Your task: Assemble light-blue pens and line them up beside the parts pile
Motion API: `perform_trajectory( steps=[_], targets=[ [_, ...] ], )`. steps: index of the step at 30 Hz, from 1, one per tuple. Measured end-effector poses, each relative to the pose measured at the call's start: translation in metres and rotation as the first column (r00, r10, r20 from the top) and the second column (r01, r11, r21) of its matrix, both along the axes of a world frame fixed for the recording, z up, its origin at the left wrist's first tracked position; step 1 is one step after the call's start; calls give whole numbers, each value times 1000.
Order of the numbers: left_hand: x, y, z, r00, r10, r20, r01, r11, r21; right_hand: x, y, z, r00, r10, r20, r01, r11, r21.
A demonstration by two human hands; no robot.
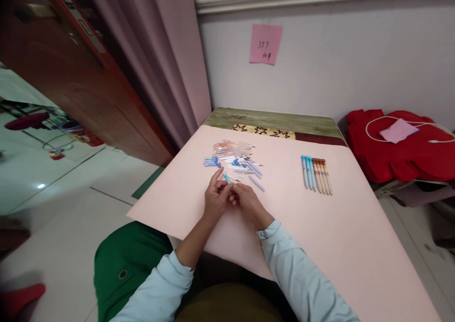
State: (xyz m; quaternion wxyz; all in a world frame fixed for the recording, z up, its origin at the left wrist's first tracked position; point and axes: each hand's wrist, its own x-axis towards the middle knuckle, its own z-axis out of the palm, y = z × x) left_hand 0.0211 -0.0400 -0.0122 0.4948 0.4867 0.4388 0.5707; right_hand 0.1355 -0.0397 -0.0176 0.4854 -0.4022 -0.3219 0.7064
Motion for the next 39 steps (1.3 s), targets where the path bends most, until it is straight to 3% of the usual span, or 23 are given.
perform_trajectory(
  steps=[5,15,22,29,39],
  targets=[
    [0,-2,-2,998,23,-54,-20,999,49,1,-1,2,1000,31,1,-31,999,19],
    [-8,6,0,986,7,165,13,993,-120,6,-3,6,995,75,-62,-78,996,-49],
    [-14,7,-3,972,60,227,-39,995,-95,4,-5,10,997,-75,0,75,997,-10],
    [-26,10,4,864,-40,503,187,951,-246,7,-5,17,973,-197,121,173,968,183],
    [-27,9,5,832,-110,544,293,919,-262,10,-9,26,949,-260,180,197,932,304]
  ],
)
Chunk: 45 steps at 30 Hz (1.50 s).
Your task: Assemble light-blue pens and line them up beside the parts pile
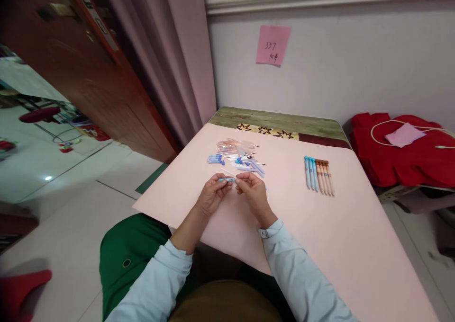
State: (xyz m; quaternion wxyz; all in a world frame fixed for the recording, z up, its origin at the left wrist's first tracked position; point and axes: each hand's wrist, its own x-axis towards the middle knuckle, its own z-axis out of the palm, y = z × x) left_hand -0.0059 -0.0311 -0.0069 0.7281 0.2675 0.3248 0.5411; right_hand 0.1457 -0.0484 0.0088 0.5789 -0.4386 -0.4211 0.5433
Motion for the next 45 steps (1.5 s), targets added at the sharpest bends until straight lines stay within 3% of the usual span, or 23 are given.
perform_trajectory(
  steps=[9,19,31,45],
  targets=[
    [2,-4,2,990,-111,-88,120,987,108,0,-1,-1,1000,-22,21,21,998,51],
    [4,-7,3,973,-162,-164,185,973,138,-1,-2,0,1000,17,8,-17,1000,8],
    [6,-6,2,956,-77,-282,121,982,142,-1,-1,-5,995,-6,101,2,999,42],
    [2,-4,-5,967,-71,-247,120,974,193,0,-5,1,973,47,227,-72,992,102]
  ],
)
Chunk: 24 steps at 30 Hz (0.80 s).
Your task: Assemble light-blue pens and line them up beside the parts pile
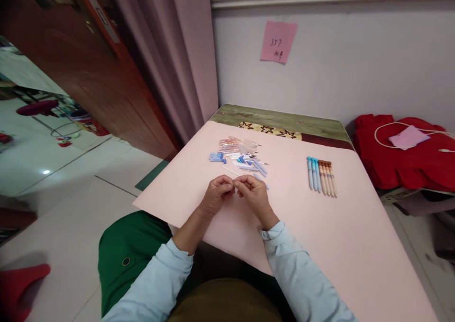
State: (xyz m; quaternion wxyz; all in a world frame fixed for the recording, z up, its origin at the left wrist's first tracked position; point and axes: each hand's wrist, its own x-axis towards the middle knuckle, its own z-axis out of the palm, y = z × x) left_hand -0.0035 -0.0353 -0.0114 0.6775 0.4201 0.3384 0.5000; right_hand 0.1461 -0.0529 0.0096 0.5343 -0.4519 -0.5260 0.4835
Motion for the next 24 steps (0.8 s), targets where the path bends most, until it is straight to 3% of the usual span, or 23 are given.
perform_trajectory(
  steps=[5,9,11,14,18,24],
  targets=[
    [1,-2,5,1000,16,-21,-16,1000,0,3,1,2,999,-36,-22,36,999,29],
    [-1,0,9,990,80,114,-71,994,-79,14,11,-4,963,-267,-39,267,964,-4],
    [-4,2,10,964,111,240,-83,989,-122,24,17,-10,913,-408,16,408,913,-21],
    [-8,6,10,911,138,388,-72,981,-181,36,23,-18,824,-504,257,512,858,40],
    [-10,8,10,899,125,419,-46,980,-192,36,22,-19,630,-463,624,439,875,205],
    [-5,7,7,936,107,334,-60,987,-149,27,20,-16,493,-420,762,357,896,263]
  ],
)
